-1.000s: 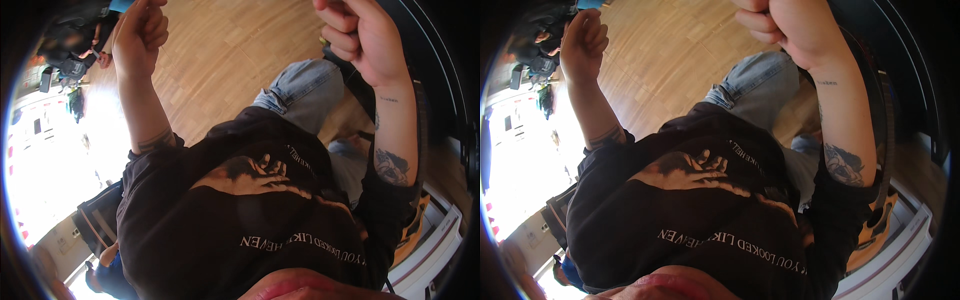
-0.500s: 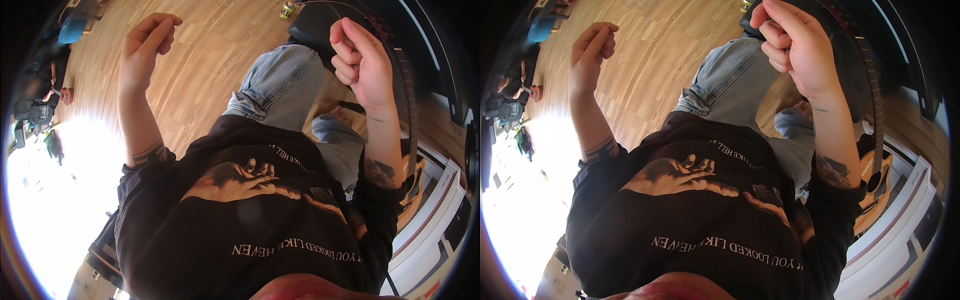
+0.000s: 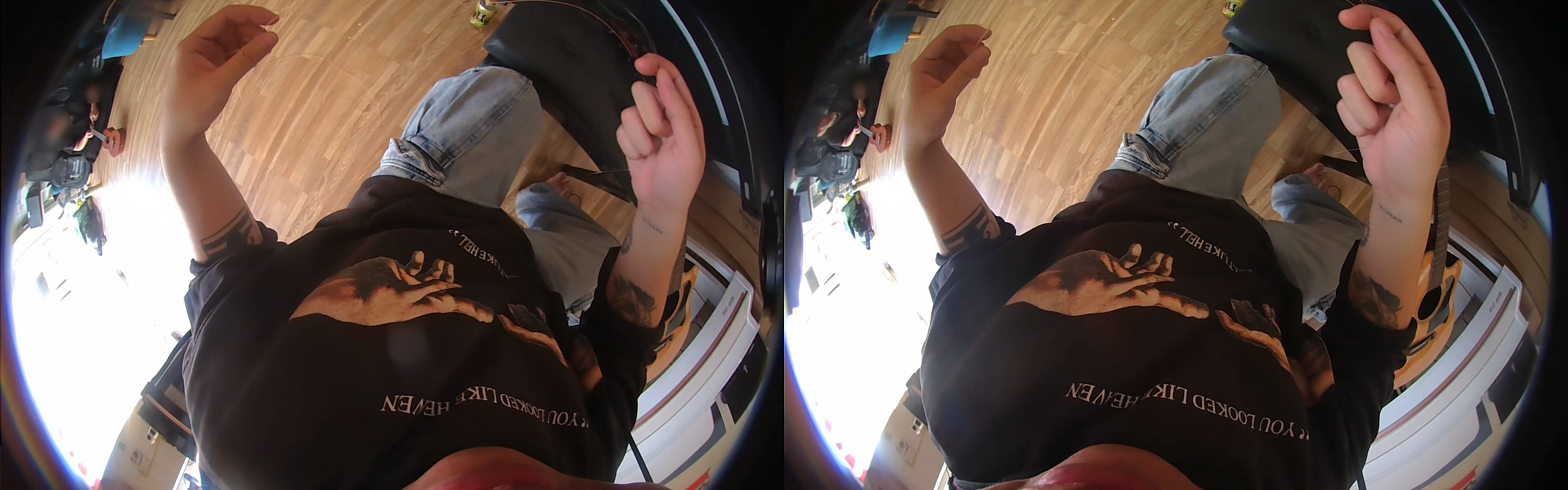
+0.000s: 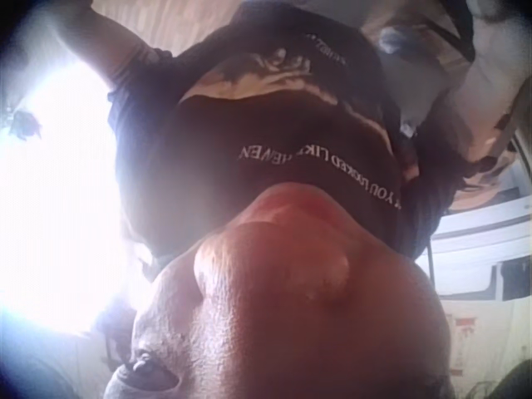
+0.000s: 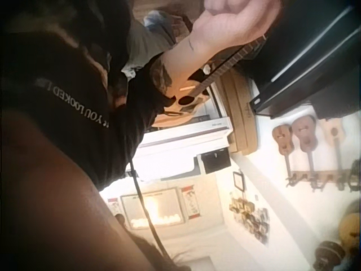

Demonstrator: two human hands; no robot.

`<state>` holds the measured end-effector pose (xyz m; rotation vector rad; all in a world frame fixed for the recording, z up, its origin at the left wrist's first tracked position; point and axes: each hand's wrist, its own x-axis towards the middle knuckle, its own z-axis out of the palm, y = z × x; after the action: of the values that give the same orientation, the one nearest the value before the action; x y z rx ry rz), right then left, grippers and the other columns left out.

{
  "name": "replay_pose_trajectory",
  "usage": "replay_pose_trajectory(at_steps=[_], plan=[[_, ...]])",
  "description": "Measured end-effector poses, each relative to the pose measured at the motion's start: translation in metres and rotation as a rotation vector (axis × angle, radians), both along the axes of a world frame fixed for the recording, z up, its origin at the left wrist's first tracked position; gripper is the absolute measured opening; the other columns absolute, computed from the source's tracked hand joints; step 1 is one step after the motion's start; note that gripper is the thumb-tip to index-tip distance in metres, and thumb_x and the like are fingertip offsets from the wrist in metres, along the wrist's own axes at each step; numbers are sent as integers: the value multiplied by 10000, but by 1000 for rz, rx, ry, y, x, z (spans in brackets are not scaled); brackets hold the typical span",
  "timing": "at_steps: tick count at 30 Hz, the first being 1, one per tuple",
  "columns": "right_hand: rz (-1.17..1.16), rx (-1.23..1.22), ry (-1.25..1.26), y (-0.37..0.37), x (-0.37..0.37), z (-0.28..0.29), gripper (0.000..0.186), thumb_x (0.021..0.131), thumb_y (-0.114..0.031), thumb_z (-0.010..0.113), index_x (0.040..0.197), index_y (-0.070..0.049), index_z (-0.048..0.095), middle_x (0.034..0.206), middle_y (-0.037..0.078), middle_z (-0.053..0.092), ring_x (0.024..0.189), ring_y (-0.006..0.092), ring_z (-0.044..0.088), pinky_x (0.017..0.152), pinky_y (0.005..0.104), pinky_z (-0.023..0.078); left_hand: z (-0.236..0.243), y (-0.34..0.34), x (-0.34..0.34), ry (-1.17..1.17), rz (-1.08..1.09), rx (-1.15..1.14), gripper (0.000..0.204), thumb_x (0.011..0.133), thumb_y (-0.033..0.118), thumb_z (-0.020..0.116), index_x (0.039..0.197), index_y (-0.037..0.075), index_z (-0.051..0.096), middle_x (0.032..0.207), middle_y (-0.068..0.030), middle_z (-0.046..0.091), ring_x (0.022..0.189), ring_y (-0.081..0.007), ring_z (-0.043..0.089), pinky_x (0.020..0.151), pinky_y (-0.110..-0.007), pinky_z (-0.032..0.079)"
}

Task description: The person sits in a room with musical instruments and manipulates a small bundle of thin wires. They untangle the wires, separate individual strands, and twist them together with their fingers. The person handles the wires repeatedly, attempting to organize or connect them.

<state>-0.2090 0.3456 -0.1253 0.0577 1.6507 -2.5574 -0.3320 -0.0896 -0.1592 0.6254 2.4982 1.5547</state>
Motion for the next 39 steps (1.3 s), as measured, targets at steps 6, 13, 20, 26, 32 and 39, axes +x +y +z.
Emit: replay_pose_trajectory(at_steps=[6, 13, 20, 26, 32, 39], plan=[[56, -23, 100, 17, 31, 14, 314, 1063, -132, 337, 1301, 28, 466, 624, -64, 251, 431, 29, 165, 406, 215, 147, 21, 29, 19, 171, -150, 10, 317, 903, 100, 690, 1188, -16, 614, 1030, -68, 672, 992, -137, 630, 896, -285, 492], [-79, 77, 177, 45, 72, 53, 294, 1066, -129, 345, 1286, 29, 460, 618, -60, 239, 417, 20, 178, 384, 220, 138, 112, 133, 62, 921, -910, 332, 463, 909, 174, 663, 1293, -35, 511, 1061, -135, 646, 996, -228, 638, 906, -350, 499], [-306, 200, 22, 48, 104, 90, 202, 1026, -207, 480, 1105, -34, 546, 607, -99, 222, 448, 7, 178, 388, 204, 126, 155, 167, 60, 1194, -851, 265, 488, 915, 174, 649, 1325, -24, 474, 1105, -138, 623, 1041, -230, 612, 927, -357, 481], [-438, 198, 21, 57, 129, 109, 138, 981, -161, 536, 1046, -40, 556, 617, -70, 391, 422, 3, 259, 354, 209, 165, 219, 138, -39, 1313, 135, 351, 510, 921, 174, 637, 1353, -14, 443, 1142, -142, 604, 1078, -231, 589, 945, -363, 465], [-466, 228, 116, 59, 150, 122, 160, 1024, -125, 473, 1078, -17, 578, 586, -49, 326, 437, 42, 233, 394, 228, 187, 267, 73, -71, 1351, 629, 430, 533, 926, 174, 625, 1381, -5, 412, 1180, -145, 585, 1116, -233, 567, 963, -369, 450], [-618, 130, 229, 79, 159, 122, 111, 1004, -111, 482, 1029, -9, 519, 602, -50, 344, 419, 17, 200, 343, 198, 134, 238, 110, -47, 1439, 555, 351, 561, 932, 174, 611, 1413, 6, 376, 1224, -148, 563, 1161, -235, 541, 984, -376, 432]])
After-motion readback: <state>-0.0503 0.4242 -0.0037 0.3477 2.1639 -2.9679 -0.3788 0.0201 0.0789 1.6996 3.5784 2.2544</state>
